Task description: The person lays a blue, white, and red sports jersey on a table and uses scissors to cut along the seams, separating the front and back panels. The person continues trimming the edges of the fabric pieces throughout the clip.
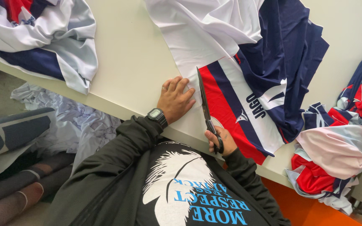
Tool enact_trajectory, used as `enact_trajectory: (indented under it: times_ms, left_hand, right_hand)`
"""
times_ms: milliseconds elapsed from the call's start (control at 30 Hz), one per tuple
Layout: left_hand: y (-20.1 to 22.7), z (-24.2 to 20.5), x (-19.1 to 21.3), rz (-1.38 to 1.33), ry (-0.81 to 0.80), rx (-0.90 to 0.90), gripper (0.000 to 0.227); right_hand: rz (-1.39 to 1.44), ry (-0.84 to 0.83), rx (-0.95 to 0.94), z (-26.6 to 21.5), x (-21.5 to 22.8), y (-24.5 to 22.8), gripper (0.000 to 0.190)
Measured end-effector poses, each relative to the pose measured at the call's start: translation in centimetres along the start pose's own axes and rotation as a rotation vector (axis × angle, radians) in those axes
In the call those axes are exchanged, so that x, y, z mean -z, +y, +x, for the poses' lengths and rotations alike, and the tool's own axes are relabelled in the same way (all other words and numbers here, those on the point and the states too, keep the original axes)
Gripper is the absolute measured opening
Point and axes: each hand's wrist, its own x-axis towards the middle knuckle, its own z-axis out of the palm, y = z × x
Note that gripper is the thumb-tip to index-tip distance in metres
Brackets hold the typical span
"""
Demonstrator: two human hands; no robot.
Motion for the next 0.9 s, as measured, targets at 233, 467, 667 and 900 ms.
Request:
enact_trajectory:
  times_ms: [233,467,667,900]
  left_hand:
    - [0.2,0.4,0.4,-0.005,0.008,0.004,0.036]
    - [0.1,0.6,-1.2,0.021,-0.005,0.033,0.028]
    - [-5.8,9.6,-0.9,-0.506,-0.174,0.449,0.022]
    - [-10.7,15.7,1.4,-0.210,0.144,0.017,0.043]
  right_hand:
    - [-0.088,0.038,-0.028,0.1,-0.2,-0.2,0.037]
    - [0.092,-0.103,0.014,0.6,1.2,1.2,0.042]
    - [0.235,-0.298,0.079,-4.4,4.5,2.5,0.049]
    - [-0.631,0.943,0.348,-9.0,2.7,5.6,0.050]
